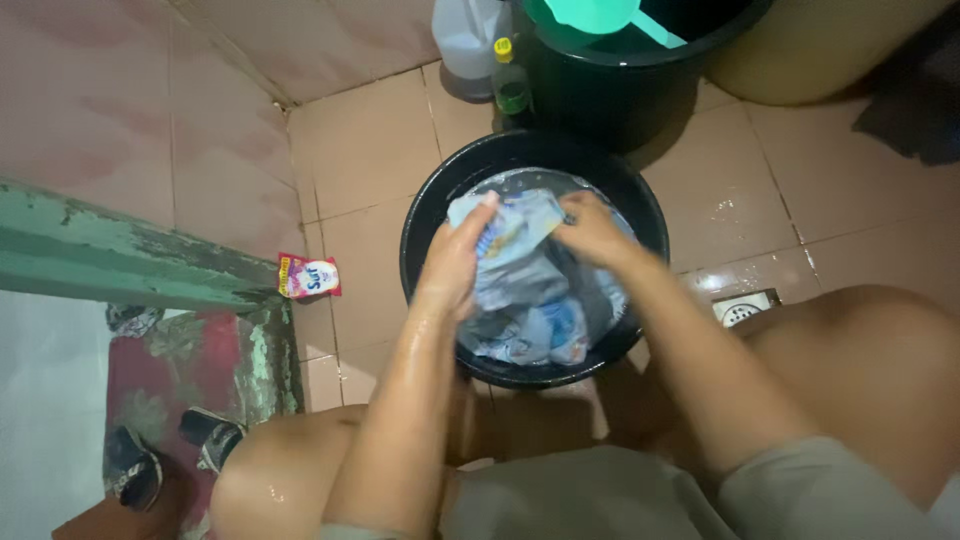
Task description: The person washes clothes by hand in a black basin filled with soapy water. They scrub and rinse a patterned cloth and a white cloth, then wring them out and place them in a green bucket.
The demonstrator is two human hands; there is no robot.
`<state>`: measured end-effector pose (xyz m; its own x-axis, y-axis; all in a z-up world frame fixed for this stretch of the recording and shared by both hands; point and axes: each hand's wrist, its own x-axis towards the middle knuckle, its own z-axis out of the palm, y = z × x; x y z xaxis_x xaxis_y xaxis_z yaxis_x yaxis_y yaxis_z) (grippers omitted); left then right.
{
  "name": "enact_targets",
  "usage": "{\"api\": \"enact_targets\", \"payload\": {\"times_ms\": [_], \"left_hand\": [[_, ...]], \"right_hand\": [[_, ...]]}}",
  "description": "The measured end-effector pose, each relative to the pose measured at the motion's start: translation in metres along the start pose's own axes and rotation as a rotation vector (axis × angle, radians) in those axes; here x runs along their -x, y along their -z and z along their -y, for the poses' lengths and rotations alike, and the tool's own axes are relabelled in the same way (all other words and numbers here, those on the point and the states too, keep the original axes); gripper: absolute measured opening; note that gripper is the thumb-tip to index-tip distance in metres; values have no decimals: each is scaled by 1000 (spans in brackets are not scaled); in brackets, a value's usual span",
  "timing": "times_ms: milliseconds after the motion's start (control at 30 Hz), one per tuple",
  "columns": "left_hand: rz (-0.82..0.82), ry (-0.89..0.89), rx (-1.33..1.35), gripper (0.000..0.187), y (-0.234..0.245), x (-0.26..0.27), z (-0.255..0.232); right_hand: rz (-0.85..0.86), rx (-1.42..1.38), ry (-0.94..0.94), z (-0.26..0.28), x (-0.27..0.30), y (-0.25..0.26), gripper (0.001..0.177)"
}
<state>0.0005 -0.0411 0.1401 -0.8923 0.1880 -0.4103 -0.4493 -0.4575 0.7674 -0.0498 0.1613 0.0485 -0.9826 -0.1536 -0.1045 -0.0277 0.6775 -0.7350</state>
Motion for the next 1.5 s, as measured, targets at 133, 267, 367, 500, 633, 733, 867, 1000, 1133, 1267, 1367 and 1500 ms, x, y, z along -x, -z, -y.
{"api": "enact_targets", "payload": {"times_ms": [133,267,367,500,633,733,867,1000,1133,1267,1367,1500], "left_hand": [[173,51,-389,39,-1,8,-19],[278,62,-516,38,16,7,-16],[233,-40,-387,38,44,7,-29],[68,-116,-136,39,72,29,-62],[-35,-176,-438,51,64,47,-88],[-139,-180,-972,63,45,53,-100],[159,-828,-1110,88,4,56,-88],[182,-197,-907,44,-3,51,-80],[159,-179,-558,32,21,44,-78],[64,-432,-186,28,40,33,-70],[137,-482,237,36,52,38,-79],[202,-388,507,55,47,42,-88]], "right_hand": [[95,-439,254,12,0,11,62],[479,-942,35,35,4,-18,65],[649,-548,-112,29,4,-4,67],[647,125,-218,30,1,36,61],[331,-316,-48,53,-5,76,42],[366,-749,120,89,0,107,34],[598,-405,433,157,5,121,32],[626,-305,278,174,11,109,41],[848,-432,177,124,20,95,59],[806,-160,47,68,34,41,60],[635,-58,-74,42,25,25,52],[345,-601,27,51,13,69,48]]}}
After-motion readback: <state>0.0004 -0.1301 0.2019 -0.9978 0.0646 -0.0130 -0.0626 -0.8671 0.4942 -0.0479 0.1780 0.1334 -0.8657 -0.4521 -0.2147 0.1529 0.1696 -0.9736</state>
